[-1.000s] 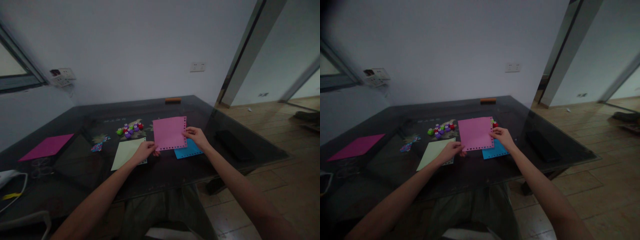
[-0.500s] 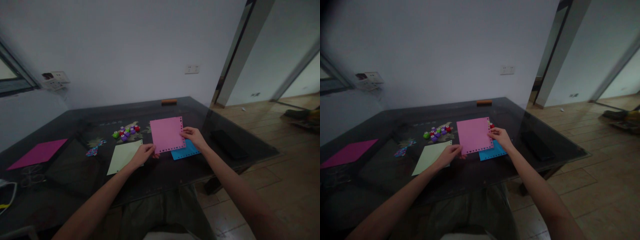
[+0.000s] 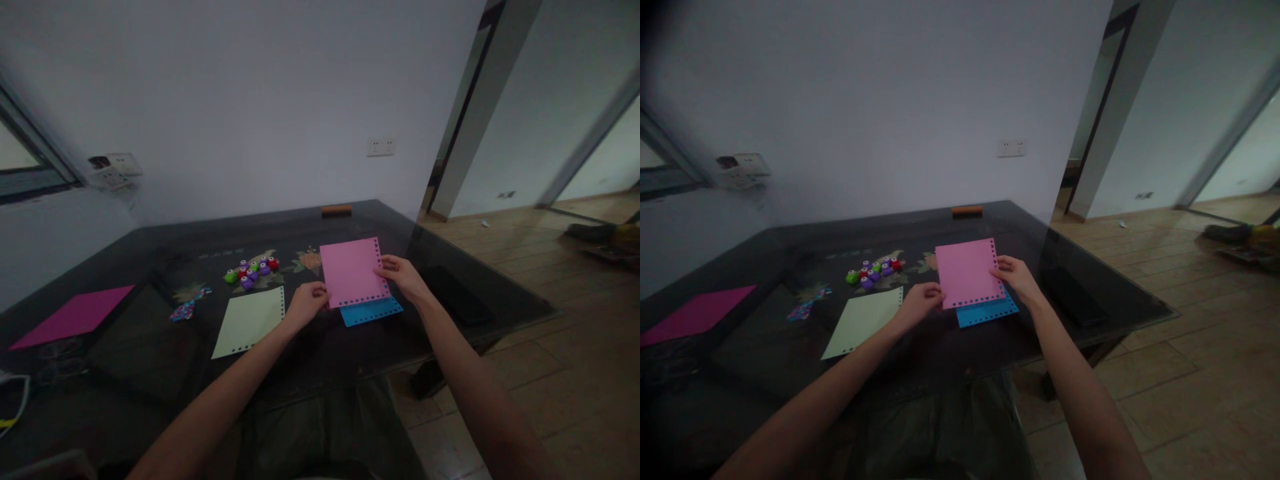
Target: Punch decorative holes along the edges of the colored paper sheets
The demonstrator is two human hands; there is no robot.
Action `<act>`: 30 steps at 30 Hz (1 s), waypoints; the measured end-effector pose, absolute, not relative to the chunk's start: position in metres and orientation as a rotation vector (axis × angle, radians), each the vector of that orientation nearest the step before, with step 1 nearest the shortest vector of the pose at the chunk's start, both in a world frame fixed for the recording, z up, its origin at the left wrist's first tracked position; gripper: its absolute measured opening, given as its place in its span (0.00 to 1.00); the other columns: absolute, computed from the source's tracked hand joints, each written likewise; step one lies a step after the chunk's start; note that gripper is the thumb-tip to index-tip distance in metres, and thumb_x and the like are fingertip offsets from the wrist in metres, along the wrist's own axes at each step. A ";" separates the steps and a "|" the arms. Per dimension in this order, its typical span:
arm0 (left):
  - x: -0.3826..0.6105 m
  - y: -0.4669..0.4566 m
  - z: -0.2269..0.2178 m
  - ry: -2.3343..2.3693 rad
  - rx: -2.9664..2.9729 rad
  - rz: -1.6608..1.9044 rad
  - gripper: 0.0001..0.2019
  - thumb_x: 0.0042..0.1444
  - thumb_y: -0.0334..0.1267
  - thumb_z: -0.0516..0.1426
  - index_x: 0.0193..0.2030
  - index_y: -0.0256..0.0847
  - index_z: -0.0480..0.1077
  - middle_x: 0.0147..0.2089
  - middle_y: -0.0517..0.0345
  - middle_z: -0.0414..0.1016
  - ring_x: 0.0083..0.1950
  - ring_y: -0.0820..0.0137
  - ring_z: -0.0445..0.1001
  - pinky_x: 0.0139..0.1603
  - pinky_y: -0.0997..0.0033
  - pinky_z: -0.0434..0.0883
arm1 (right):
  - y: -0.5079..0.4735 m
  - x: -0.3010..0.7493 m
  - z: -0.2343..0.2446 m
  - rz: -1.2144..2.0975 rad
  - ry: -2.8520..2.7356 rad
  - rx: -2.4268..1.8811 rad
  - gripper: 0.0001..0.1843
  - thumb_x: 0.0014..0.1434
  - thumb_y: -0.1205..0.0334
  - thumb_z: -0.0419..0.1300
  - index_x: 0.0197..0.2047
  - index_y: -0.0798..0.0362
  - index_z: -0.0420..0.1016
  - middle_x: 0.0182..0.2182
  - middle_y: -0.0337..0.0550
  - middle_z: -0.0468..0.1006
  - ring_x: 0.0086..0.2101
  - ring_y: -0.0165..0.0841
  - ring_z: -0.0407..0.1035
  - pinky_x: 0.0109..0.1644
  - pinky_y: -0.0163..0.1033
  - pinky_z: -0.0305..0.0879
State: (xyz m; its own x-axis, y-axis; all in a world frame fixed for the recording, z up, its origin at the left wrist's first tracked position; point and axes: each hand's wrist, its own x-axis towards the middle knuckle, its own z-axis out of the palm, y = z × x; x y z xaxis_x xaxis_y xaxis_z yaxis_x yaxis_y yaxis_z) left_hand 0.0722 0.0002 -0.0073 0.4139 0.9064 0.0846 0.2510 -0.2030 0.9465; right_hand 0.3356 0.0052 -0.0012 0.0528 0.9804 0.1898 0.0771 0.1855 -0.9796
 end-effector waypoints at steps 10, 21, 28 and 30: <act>0.083 -0.010 -0.022 0.931 1.566 0.855 0.12 0.46 0.28 0.60 0.40 0.35 0.68 0.28 0.59 0.74 0.27 0.72 0.74 0.30 0.72 0.72 | 0.008 0.347 -0.005 1.019 -1.282 -1.323 0.17 0.39 0.58 0.67 0.34 0.56 0.73 0.29 0.42 0.76 0.27 0.30 0.68 0.30 0.34 0.62; 0.075 -0.009 -0.027 1.127 2.174 0.937 0.07 0.56 0.30 0.51 0.40 0.41 0.68 0.34 0.58 0.75 0.36 0.69 0.75 0.40 0.69 0.71 | 0.005 0.361 -0.003 1.002 -1.221 -1.452 0.14 0.37 0.64 0.66 0.31 0.56 0.72 0.25 0.39 0.74 0.24 0.28 0.66 0.28 0.33 0.59; 0.075 -0.012 -0.031 1.183 2.451 0.867 0.11 0.56 0.31 0.52 0.46 0.39 0.68 0.47 0.51 0.73 0.49 0.64 0.71 0.52 0.62 0.68 | 0.008 0.358 -0.009 1.040 -1.281 -1.556 0.14 0.40 0.70 0.64 0.34 0.58 0.73 0.24 0.37 0.73 0.24 0.27 0.66 0.27 0.31 0.58; 0.076 -0.013 -0.032 1.184 2.490 0.814 0.12 0.57 0.33 0.53 0.48 0.39 0.67 0.49 0.49 0.72 0.51 0.63 0.70 0.54 0.61 0.66 | 0.009 0.358 -0.010 1.044 -1.291 -1.563 0.14 0.41 0.71 0.64 0.35 0.58 0.73 0.24 0.37 0.73 0.24 0.27 0.66 0.28 0.31 0.59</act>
State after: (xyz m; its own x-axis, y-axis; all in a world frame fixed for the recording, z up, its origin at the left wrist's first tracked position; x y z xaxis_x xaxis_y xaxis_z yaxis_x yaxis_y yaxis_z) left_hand 0.0761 -0.0135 -0.0317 0.5093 0.7753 0.3736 0.6262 -0.6316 0.4571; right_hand 0.3583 0.0089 -0.0102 0.1246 0.9882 -0.0890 0.2934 -0.1224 -0.9481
